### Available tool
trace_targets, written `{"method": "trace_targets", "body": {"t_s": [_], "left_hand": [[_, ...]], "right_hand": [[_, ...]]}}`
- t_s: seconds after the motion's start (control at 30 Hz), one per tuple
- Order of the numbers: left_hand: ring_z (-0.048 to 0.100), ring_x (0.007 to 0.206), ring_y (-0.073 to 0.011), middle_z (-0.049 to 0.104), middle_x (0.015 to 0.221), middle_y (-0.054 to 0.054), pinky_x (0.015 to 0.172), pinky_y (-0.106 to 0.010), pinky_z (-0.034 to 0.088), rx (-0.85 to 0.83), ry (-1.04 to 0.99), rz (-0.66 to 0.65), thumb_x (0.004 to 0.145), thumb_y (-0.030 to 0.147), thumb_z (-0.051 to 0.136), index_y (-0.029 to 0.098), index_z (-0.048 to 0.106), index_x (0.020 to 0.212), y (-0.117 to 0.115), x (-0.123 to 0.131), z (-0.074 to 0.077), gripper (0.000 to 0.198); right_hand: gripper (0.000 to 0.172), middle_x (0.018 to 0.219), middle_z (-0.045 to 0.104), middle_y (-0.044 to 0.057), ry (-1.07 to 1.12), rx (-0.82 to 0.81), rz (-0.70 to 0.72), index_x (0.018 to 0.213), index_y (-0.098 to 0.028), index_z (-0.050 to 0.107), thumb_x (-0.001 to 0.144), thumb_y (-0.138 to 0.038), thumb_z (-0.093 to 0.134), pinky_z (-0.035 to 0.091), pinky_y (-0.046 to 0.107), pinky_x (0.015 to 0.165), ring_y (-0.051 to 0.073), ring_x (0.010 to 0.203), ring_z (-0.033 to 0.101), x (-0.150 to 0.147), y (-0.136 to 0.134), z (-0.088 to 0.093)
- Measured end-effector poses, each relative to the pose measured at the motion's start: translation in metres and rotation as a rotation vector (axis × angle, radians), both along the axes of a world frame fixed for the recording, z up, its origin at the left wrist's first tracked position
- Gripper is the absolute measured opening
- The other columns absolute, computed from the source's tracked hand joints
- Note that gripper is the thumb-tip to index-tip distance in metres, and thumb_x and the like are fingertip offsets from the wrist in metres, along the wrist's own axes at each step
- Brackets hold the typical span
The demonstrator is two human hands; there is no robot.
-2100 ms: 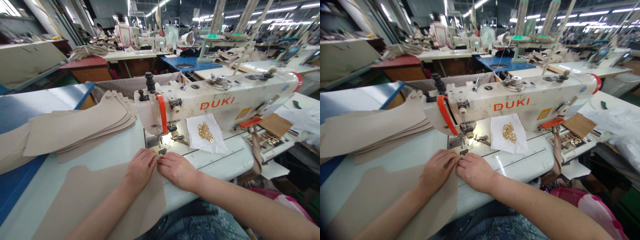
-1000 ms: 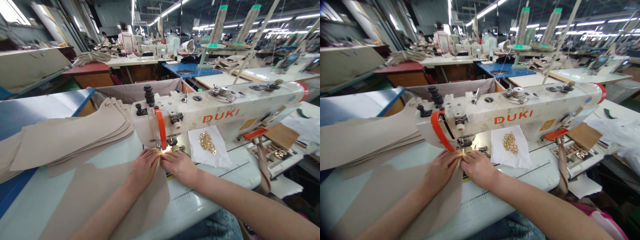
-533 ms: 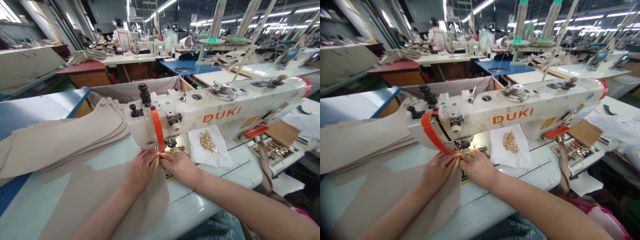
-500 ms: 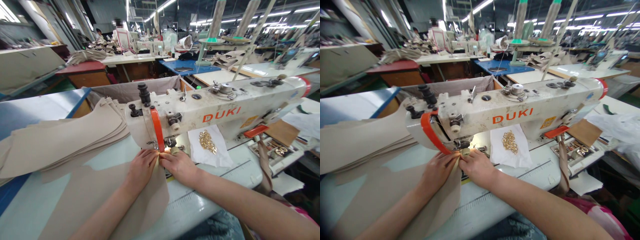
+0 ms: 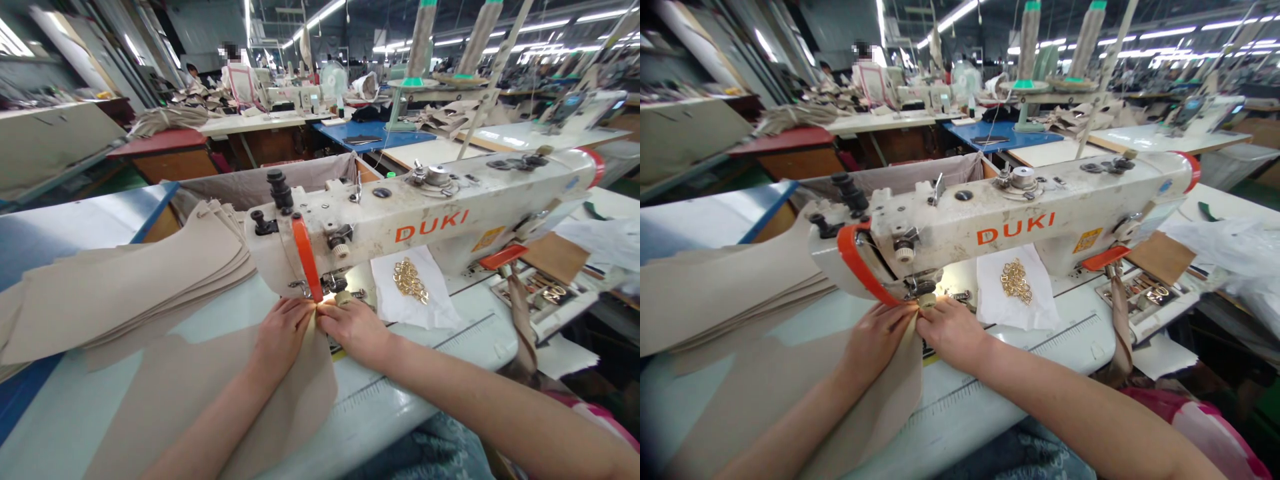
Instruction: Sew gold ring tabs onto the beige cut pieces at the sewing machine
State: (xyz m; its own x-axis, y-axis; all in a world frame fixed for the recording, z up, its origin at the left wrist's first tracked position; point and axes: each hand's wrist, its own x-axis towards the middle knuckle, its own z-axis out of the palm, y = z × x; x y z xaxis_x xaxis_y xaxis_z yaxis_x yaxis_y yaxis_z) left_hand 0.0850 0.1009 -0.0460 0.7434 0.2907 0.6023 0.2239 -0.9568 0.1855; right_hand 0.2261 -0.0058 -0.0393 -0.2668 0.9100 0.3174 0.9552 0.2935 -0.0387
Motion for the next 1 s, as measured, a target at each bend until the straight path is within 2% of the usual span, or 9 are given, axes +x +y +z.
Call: {"method": "trace_targets", "body": {"t_s": [0.4, 0.63, 0.87, 1.0], "left_hand": [[0.065, 0.079, -0.0185, 0.072, 0.082, -0.005, 0.074, -0.034, 0.056, -0.042, 0.04, 0.011, 0.091, 0.02, 0.043, 0.02, 0.068, 0.085, 0.0, 0.0, 0.0, 0.026], [0.063, 0.098, -0.0209, 0.07, 0.1, -0.009, 0.087, -0.04, 0.055, -0.039, 0.085, 0.015, 0.093, 0.021, 0.039, 0.016, 0.066, 0.101, -0.005, -0.011, -0.004, 0.028], [0.059, 0.109, -0.0214, 0.067, 0.108, -0.013, 0.093, -0.036, 0.052, 0.075, 0.221, -0.03, 0.093, 0.016, 0.032, 0.01, 0.061, 0.107, -0.008, -0.016, -0.006, 0.033], [0.057, 0.113, -0.0223, 0.066, 0.112, -0.011, 0.094, -0.036, 0.051, 0.107, 0.254, -0.017, 0.093, 0.016, 0.03, 0.013, 0.058, 0.111, -0.008, -0.017, -0.007, 0.034]], "right_hand": [[0.008, 0.1, 0.066, 0.008, 0.03, -0.003, -0.008, 0.089, -0.013, 0.062, 0.09, -0.018, 0.055, 0.044, 0.033, 0.074, 0.019, 0.085, 0.058, -0.001, -0.002, 0.0], [0.008, 0.106, 0.065, 0.007, 0.055, 0.046, 0.023, 0.092, -0.013, 0.063, 0.088, -0.018, 0.058, 0.043, 0.032, 0.088, 0.02, 0.1, 0.056, -0.001, -0.009, 0.0], [0.007, 0.103, 0.065, 0.007, 0.044, 0.049, 0.037, 0.09, -0.013, 0.063, 0.088, -0.018, 0.058, 0.043, 0.032, 0.09, 0.02, 0.1, 0.056, -0.001, -0.009, -0.002], [0.006, 0.101, 0.065, 0.007, 0.038, 0.052, 0.041, 0.089, -0.013, 0.062, 0.088, -0.018, 0.058, 0.043, 0.033, 0.088, 0.021, 0.098, 0.055, 0.0, -0.008, -0.003]]}}
